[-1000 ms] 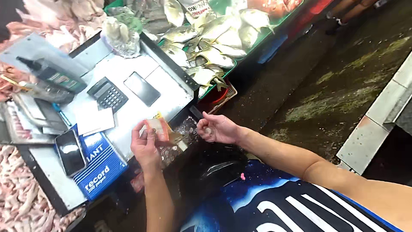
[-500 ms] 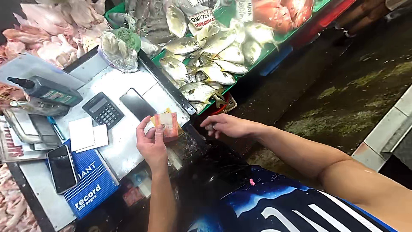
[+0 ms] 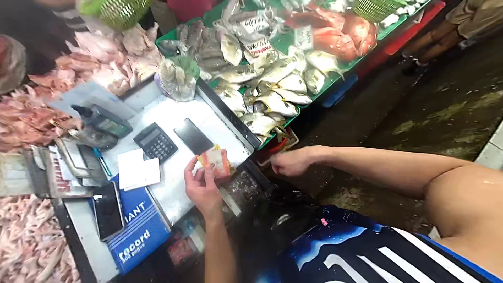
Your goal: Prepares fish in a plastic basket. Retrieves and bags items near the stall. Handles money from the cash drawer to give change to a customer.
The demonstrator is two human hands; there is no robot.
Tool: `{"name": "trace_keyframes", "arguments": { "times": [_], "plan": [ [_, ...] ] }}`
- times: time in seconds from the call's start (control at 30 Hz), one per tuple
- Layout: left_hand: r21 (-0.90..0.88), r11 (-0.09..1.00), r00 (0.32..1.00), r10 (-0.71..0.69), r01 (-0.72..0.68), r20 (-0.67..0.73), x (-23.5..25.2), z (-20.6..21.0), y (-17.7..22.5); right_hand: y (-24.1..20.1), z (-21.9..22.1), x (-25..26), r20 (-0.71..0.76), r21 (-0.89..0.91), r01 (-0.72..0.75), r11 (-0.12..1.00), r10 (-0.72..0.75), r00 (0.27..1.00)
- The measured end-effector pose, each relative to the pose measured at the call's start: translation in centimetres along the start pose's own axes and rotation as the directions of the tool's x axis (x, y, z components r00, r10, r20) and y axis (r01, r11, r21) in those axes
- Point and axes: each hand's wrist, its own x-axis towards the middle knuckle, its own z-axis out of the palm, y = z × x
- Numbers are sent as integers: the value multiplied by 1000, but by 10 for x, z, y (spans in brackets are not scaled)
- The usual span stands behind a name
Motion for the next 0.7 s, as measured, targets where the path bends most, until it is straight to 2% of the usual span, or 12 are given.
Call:
{"name": "trace_keyframes", "arguments": {
  "times": [0.07, 0.1, 0.17, 0.23, 0.33, 0.43, 0.47, 0.57, 0.7],
  "plan": [
    [29, 999, 998, 15, -14, -57, 0, 3, 5, 4, -11, -8, 129, 53, 54, 997, -61, 990],
    [39, 999, 995, 15, -11, -94, -1, 6, 6, 3, -18, -11, 101, 82, 116, 990, -124, 987],
    [60, 998, 985, 25, -15, -173, 0, 17, 7, 2, -41, -10, -127, 96, 295, 951, -283, 951],
    [77, 997, 969, 48, -30, -244, 0, 34, 10, -4, -67, -4, -355, 115, 480, 870, -415, 838],
    [75, 995, 927, 87, -64, -364, 4, 72, 19, -13, -96, 12, -580, 142, 689, 711, -504, 640],
    [75, 990, 859, 140, -118, -492, 8, 111, 22, -12, -108, 33, -683, 81, 836, 543, -581, 443],
    [74, 989, 849, 149, -129, -506, 7, 121, 22, -11, -107, 38, -679, 80, 863, 498, -607, 413],
    [68, 989, 856, 147, -130, -495, 5, 145, 21, -5, -97, 50, -629, 164, 878, 449, -638, 444],
    [46, 994, 869, 107, -97, -484, -8, 166, 19, 10, -99, 61, -635, 265, 862, 433, -594, 494]
  ]
}}
